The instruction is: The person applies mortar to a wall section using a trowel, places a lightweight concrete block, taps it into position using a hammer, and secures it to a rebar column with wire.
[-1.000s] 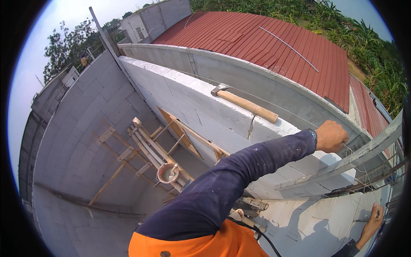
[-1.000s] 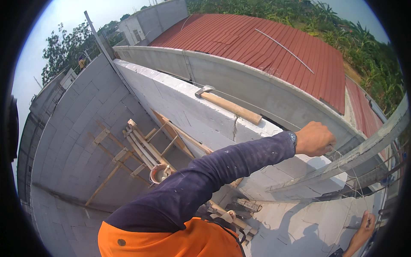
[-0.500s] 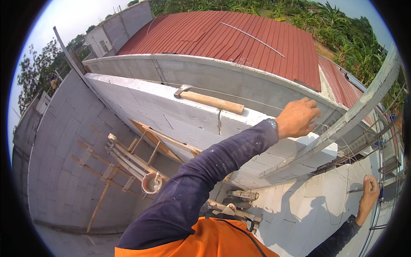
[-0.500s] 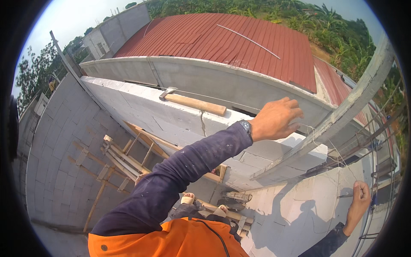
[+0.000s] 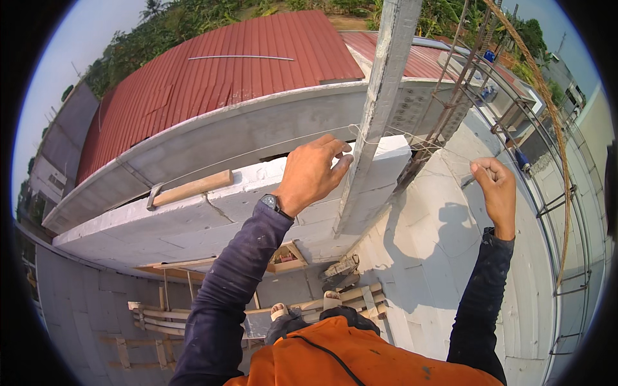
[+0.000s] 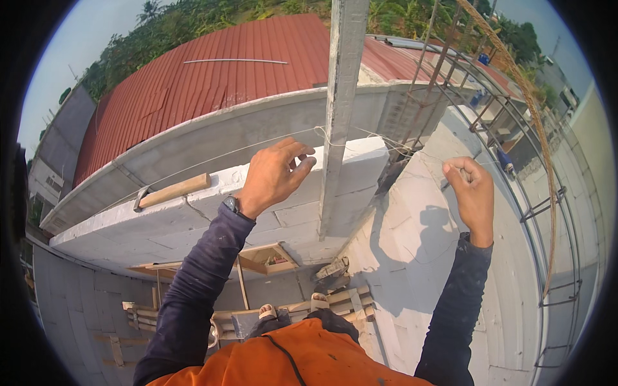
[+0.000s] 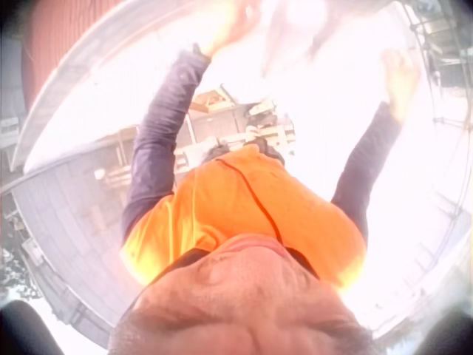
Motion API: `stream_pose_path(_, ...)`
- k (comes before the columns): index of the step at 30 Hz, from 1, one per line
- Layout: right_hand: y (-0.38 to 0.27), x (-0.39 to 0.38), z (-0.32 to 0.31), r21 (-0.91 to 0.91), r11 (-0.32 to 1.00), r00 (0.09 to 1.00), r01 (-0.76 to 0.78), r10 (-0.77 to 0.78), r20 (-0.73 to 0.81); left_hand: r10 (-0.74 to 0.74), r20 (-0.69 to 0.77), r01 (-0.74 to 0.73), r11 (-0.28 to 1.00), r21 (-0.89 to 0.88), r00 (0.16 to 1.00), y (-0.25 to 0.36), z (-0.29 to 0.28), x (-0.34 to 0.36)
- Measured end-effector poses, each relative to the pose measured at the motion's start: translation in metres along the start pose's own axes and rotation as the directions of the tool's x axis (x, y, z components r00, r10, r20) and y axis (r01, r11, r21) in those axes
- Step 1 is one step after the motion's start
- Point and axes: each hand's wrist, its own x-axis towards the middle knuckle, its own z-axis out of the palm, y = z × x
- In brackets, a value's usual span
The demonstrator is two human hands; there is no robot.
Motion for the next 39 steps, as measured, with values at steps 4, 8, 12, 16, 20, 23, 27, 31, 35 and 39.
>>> stream_pose_path(4,-0.01,0.009,0.004,-0.084,0.995,0.998,0.06,-0.062,-0.025,-0.032,-0.004,0.031,0.996,-0.087,0.999,-0.005,0.016,-0.002)
stream_pose_path(8,-0.017,0.026,0.011,-0.19,0.976,0.986,0.108,-0.129,-0.104,-0.009,-0.023,0.003,0.97,-0.242,1.0,-0.034,0.046,0.004)
stream_pose_path(12,-0.007,0.044,0.009,-0.278,0.946,0.963,0.166,-0.216,-0.162,-0.061,-0.087,0.006,0.851,-0.525,0.994,-0.041,0.074,0.012)
stream_pose_path(16,-0.018,0.048,0.017,-0.345,0.932,0.965,0.109,-0.182,-0.188,-0.092,-0.068,0.019,0.718,-0.695,0.993,-0.039,0.082,0.019)
stream_pose_path(20,-0.017,0.055,0.011,-0.358,0.929,0.969,0.094,-0.168,-0.182,-0.028,-0.081,-0.057,0.492,-0.869,0.996,-0.031,0.075,0.027)
stream_pose_path(23,-0.026,0.06,0.013,-0.343,0.939,0.972,0.005,-0.084,-0.218,-0.02,-0.052,-0.043,0.326,-0.944,0.998,-0.039,0.08,0.042)
stream_pose_path(27,-0.017,0.059,0.007,-0.337,0.94,0.967,0.056,-0.136,-0.218,0.013,-0.002,-0.005,0.221,-0.975,1.0,-0.034,0.075,0.056)
stream_pose_path(31,-0.019,0.049,0.005,-0.307,0.948,0.968,0.084,-0.15,-0.199,0.0,-0.005,-0.005,0.27,-0.963,1.0,-0.036,0.077,0.062)
stream_pose_path(35,-0.032,0.024,0.001,-0.322,0.947,0.981,0.004,-0.066,-0.182,0.011,0.015,0.013,0.225,-0.974,1.0,-0.032,0.075,0.056)
stream_pose_path(39,-0.048,-0.008,-0.001,-0.16,0.98,0.988,-0.117,0.099,-0.119,-0.023,-0.002,0.006,0.346,-0.938,1.0,-0.036,0.064,0.046)
